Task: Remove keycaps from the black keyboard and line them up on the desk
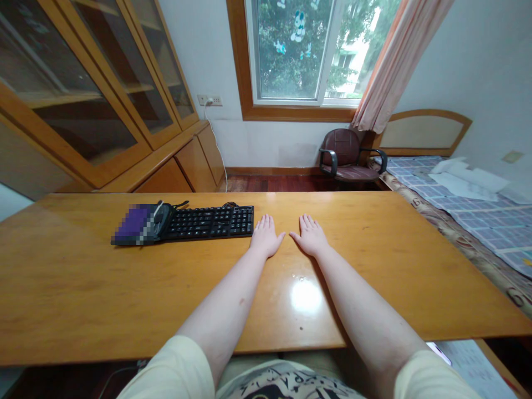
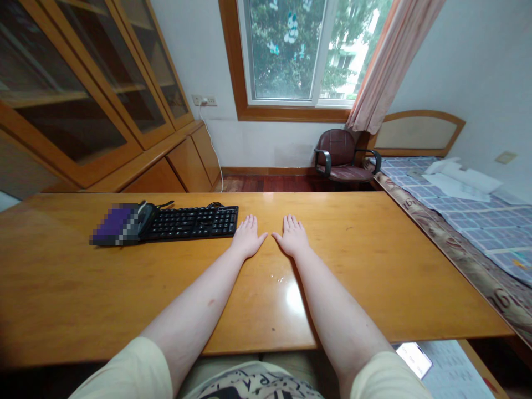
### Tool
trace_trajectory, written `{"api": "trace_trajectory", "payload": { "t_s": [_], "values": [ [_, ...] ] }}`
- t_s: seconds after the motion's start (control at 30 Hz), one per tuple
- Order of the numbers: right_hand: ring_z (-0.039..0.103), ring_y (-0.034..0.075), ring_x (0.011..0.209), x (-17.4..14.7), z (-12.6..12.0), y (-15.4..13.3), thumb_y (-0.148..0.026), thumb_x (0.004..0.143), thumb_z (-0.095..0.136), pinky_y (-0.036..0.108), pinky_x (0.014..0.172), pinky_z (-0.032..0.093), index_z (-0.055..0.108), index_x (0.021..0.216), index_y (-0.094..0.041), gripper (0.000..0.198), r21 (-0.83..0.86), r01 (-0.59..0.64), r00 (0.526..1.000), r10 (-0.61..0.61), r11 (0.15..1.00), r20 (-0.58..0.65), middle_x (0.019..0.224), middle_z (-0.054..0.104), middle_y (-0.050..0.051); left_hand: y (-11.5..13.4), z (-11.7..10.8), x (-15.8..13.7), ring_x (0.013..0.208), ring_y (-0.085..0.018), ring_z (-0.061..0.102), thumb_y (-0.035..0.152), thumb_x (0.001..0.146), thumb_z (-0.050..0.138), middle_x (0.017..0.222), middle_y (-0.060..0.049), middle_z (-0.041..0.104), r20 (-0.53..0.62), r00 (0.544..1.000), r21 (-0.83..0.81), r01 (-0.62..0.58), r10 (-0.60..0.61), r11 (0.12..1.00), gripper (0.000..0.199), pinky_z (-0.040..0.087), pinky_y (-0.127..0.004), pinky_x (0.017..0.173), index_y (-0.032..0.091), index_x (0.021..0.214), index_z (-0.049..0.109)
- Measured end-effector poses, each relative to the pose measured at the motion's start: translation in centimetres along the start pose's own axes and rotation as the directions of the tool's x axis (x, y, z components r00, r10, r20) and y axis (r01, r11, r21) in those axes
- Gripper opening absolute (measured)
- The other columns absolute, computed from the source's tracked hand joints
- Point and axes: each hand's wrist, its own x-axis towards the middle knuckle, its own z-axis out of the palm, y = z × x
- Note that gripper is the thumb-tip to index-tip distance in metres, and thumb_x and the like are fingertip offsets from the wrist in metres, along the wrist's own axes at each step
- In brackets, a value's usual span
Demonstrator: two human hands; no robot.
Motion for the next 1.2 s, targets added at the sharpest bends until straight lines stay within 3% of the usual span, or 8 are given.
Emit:
{"api": "trace_trajectory", "payload": {
  "t_s": [0.33,0.57,0.87,1.07,1.2],
  "values": [
    [0.013,0.026,0.138,0.0,0.2,0.0,-0.064,0.085,0.025,0.041,0.111,0.008,0.021,0.143,-0.004,0.084,-0.005,-0.001,1.0,0.001,1.0,-0.003,0.15,0.018,0.015,-0.1,0.2,0.1,0.138,-0.027,0.018,0.058,0.083,0.034,0.148,-0.019,0.023,-0.012,1.0,0.001,-0.006,0.006,1.0,0.078,0.015,-0.04,0.112,0.004,0.14,0.027],
    [0.012,0.025,0.139,0.3,0.0,-0.4,-0.062,0.083,0.032,0.042,0.111,0.009,0.021,0.143,-0.006,0.083,0.004,-0.066,0.997,0.066,0.998,0.03,0.15,0.016,0.014,0.1,0.1,0.1,0.137,-0.029,0.018,0.056,0.084,0.034,0.147,-0.021,0.022,-0.01,1.0,-0.007,-0.014,0.014,1.0,0.079,0.015,-0.041,0.112,0.0,0.138,0.028],
    [0.015,0.026,0.138,0.2,0.0,-0.4,-0.059,0.082,0.038,0.042,0.11,0.009,0.027,0.141,-0.008,0.078,0.038,-0.07,0.997,0.071,0.997,-0.019,0.149,0.021,0.015,-0.1,0.1,-0.1,0.137,-0.029,0.02,0.054,0.084,0.039,0.146,-0.019,0.026,-0.037,0.999,-0.058,-0.034,0.032,0.998,0.074,0.016,-0.042,0.111,0.006,0.139,0.029],
    [0.027,0.027,0.134,0.6,-0.4,-0.4,-0.053,0.082,0.046,0.043,0.108,0.017,0.041,0.133,-0.012,0.066,0.11,-0.076,0.994,0.083,0.991,-0.069,0.143,0.034,0.016,-0.8,-0.7,-0.4,0.134,-0.025,0.029,0.044,0.085,0.044,0.141,-0.013,0.04,-0.087,0.993,-0.305,-0.102,0.079,0.947,0.058,0.02,-0.041,0.111,0.013,0.134,0.039],
    [0.031,0.028,0.131,0.6,-0.8,-0.5,-0.046,0.081,0.051,0.043,0.107,0.019,0.048,0.128,-0.013,0.057,0.144,-0.067,0.993,0.081,0.987,-0.091,0.141,0.038,0.015,-0.9,-2.5,-1.3,0.117,-0.018,0.051,0.033,0.086,0.046,0.124,-0.008,0.058,-0.175,0.984,-0.541,-0.121,0.029,0.832,0.039,0.038,-0.032,0.101,0.017,0.121,0.053]
  ]
}}
